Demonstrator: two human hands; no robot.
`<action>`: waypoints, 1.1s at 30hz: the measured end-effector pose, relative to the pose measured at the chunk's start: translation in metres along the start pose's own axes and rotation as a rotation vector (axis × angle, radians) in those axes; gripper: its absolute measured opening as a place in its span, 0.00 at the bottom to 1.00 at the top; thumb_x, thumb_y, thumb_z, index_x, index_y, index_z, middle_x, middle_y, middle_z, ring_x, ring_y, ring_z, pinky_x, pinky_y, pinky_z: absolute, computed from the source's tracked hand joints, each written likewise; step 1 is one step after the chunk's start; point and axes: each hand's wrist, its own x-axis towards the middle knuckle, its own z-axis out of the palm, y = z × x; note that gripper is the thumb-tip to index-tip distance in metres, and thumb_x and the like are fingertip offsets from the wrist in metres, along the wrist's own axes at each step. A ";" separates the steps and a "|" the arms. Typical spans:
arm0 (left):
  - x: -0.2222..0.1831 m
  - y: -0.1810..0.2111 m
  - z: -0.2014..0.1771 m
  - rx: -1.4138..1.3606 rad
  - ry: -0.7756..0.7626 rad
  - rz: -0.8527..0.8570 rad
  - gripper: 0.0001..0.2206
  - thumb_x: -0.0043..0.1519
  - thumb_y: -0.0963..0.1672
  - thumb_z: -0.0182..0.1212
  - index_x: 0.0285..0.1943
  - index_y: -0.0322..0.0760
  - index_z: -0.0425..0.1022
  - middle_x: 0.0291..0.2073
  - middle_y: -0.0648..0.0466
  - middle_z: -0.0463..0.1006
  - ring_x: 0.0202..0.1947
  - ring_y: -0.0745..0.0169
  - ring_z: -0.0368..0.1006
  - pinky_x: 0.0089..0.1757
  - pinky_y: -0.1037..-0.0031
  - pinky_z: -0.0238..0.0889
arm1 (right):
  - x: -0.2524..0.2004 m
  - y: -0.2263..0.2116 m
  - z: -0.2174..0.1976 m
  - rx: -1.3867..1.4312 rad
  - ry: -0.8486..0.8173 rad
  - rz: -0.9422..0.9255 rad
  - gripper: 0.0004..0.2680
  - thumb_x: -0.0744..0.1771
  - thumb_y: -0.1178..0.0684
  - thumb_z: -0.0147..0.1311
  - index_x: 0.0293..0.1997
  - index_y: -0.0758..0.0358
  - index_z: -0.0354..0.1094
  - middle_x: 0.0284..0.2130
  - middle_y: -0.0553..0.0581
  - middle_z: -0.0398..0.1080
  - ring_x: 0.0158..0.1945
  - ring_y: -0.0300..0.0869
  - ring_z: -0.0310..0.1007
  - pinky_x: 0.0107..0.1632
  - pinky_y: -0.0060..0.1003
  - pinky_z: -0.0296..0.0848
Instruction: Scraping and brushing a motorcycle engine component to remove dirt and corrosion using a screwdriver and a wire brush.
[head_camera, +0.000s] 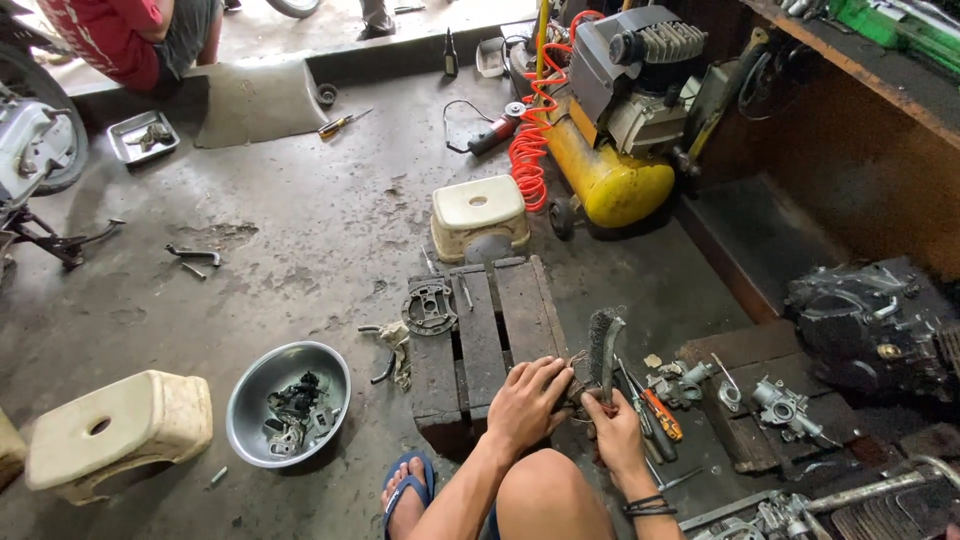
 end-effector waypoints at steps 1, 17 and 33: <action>0.000 0.001 0.000 0.003 0.002 -0.002 0.30 0.62 0.53 0.65 0.71 0.40 0.67 0.66 0.48 0.69 0.66 0.49 0.63 0.59 0.58 0.56 | -0.002 -0.003 -0.001 0.000 -0.003 -0.003 0.10 0.66 0.46 0.61 0.41 0.60 0.75 0.22 0.54 0.70 0.24 0.41 0.65 0.32 0.37 0.66; 0.005 -0.009 -0.006 -0.070 -0.003 -0.002 0.30 0.59 0.50 0.65 0.70 0.35 0.66 0.64 0.44 0.70 0.64 0.46 0.65 0.58 0.57 0.58 | 0.010 0.000 -0.001 -0.127 -0.032 -0.099 0.11 0.65 0.43 0.59 0.40 0.60 0.74 0.28 0.55 0.77 0.34 0.40 0.72 0.42 0.36 0.68; 0.002 0.003 0.003 0.060 -0.049 -0.206 0.35 0.45 0.55 0.76 0.64 0.56 0.71 0.63 0.65 0.73 0.71 0.57 0.57 0.64 0.45 0.39 | -0.058 0.075 -0.034 -0.092 0.075 -0.261 0.19 0.72 0.43 0.34 0.32 0.62 0.72 0.17 0.54 0.62 0.24 0.44 0.62 0.31 0.40 0.65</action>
